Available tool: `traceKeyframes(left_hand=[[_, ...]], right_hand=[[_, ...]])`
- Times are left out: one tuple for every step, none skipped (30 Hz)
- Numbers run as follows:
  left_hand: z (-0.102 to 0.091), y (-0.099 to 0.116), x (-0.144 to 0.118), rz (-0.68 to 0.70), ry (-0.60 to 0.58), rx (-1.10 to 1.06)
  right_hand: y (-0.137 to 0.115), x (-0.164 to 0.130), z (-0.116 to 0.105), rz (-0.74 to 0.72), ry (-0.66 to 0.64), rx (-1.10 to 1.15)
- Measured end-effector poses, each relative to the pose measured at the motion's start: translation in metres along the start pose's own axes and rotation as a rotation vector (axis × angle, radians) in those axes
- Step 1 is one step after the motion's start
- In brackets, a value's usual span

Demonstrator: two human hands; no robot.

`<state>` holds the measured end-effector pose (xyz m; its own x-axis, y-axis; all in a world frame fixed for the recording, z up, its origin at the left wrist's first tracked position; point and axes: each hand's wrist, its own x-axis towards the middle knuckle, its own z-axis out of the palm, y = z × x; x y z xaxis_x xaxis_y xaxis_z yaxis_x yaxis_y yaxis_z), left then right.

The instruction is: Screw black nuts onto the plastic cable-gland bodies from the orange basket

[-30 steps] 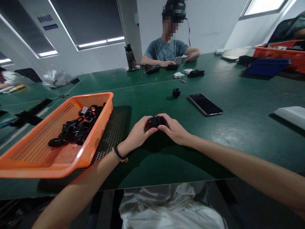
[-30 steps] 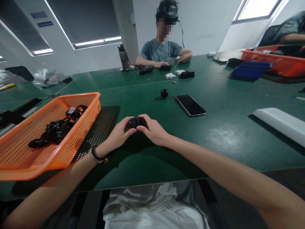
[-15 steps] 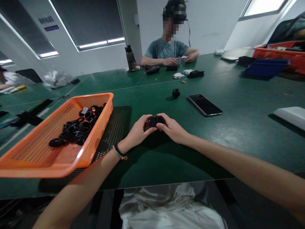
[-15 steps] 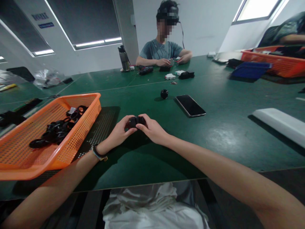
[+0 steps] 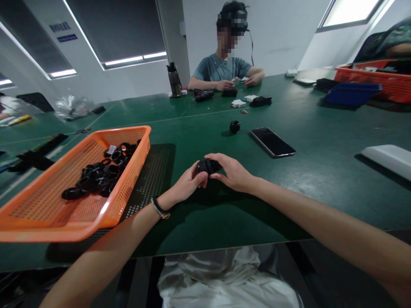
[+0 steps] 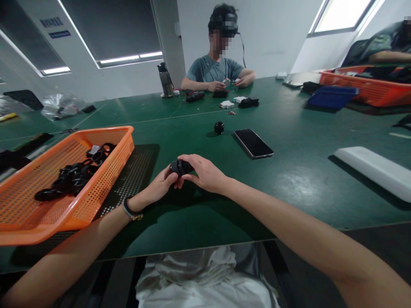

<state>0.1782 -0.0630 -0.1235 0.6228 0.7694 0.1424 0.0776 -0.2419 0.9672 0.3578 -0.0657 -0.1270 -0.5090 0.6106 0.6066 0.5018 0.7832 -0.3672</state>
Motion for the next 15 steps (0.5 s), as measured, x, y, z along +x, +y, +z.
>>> traceKeyframes(left_hand=[[0.001, 0.000, 0.000, 0.006, 0.005, 0.011], [0.001, -0.001, -0.001, 0.013, 0.013, 0.032], [0.002, -0.001, -0.001, 0.021, 0.024, 0.061], [0.003, 0.000, -0.002, 0.032, 0.038, 0.096], [0.004, 0.000, -0.002, 0.042, 0.054, 0.134], [0.004, 0.002, -0.003, 0.052, 0.071, 0.172], [0.005, 0.003, -0.004, 0.063, 0.090, 0.207], [0.006, 0.004, -0.005, 0.075, 0.107, 0.238], [0.007, 0.006, -0.006, 0.091, 0.124, 0.261], [0.007, 0.008, -0.006, 0.109, 0.141, 0.277], [0.008, 0.009, -0.006, 0.128, 0.155, 0.286], [0.009, 0.010, -0.007, 0.146, 0.167, 0.289], [0.010, 0.011, -0.007, 0.160, 0.176, 0.289], [0.010, 0.012, -0.007, 0.170, 0.181, 0.288], [0.011, 0.013, -0.007, 0.176, 0.183, 0.289]], right_hand=[[0.000, 0.000, 0.000, -0.011, 0.000, -0.003], [0.001, -0.001, 0.001, -0.017, 0.002, -0.004], [0.001, -0.001, 0.001, -0.017, 0.009, -0.003], [0.001, -0.002, 0.002, -0.012, 0.019, 0.003], [0.000, -0.002, 0.004, -0.001, 0.030, 0.014], [-0.001, -0.003, 0.005, 0.015, 0.043, 0.032], [-0.003, -0.003, 0.006, 0.035, 0.054, 0.054], [-0.005, -0.003, 0.007, 0.059, 0.062, 0.078], [-0.007, -0.003, 0.008, 0.085, 0.070, 0.102], [-0.010, -0.003, 0.008, 0.110, 0.081, 0.122], [-0.013, -0.003, 0.009, 0.131, 0.095, 0.140], [-0.016, -0.003, 0.009, 0.147, 0.113, 0.158], [-0.018, -0.002, 0.008, 0.159, 0.128, 0.176], [-0.021, -0.002, 0.008, 0.170, 0.142, 0.197], [-0.023, -0.002, 0.008, 0.182, 0.153, 0.220]])
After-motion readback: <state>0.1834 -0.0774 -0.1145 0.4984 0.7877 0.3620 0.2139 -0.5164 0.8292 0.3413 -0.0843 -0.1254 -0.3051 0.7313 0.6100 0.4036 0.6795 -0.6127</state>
